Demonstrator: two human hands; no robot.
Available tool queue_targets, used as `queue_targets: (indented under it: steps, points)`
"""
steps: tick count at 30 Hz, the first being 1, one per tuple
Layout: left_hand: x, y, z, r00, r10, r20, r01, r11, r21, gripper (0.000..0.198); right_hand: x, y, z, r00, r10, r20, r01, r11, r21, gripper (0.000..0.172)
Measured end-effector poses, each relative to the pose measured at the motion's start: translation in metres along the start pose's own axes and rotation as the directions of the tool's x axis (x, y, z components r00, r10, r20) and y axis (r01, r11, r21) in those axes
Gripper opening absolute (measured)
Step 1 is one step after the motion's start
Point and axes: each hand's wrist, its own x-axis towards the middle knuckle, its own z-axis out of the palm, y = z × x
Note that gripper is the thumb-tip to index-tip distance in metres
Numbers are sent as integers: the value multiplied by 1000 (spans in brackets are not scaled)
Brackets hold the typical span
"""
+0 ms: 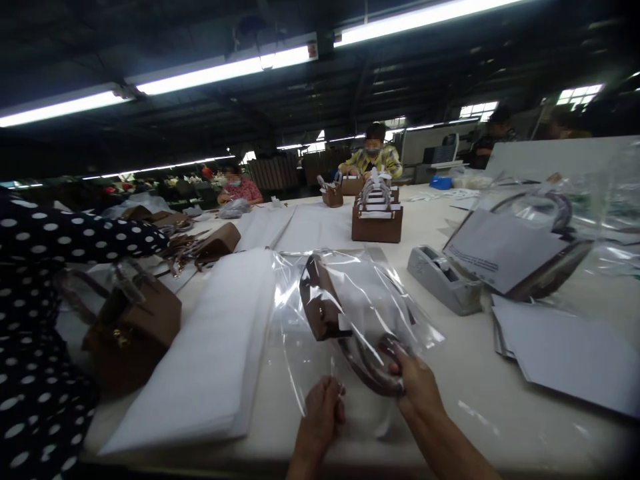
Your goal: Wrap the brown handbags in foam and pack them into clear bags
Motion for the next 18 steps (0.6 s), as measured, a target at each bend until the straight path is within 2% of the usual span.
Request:
queue_targets:
  steps: [4, 6, 11, 14, 16, 18]
  points:
    - [-8, -6, 8, 999, -30, 38, 32, 999, -38, 47, 0, 21, 0, 994, -90, 59, 97, 986, -136, 46]
    - [-11, -10, 9, 998, -62, 18, 63, 996, -63, 47, 3, 28, -2, 988, -122, 94, 139, 968, -207, 46]
    - [-19, -26, -10, 988, -145, -52, 139, 985, -101, 49, 17, 17, -13, 966, -202, 163, 256, 837, -484, 44]
    - [-24, -28, -10, 987, -155, -40, 151, 984, -91, 50, 18, 6, -10, 979, -114, 167, 178, 879, -442, 49]
    - [-25, -26, -2, 984, -176, -4, 175, 981, -86, 48, 16, 4, -3, 987, -49, 155, 100, 934, -342, 51]
    - [-25, -22, 5, 982, -187, 28, 188, 979, -84, 47, 17, 5, 3, 984, -32, 175, 86, 947, -309, 52]
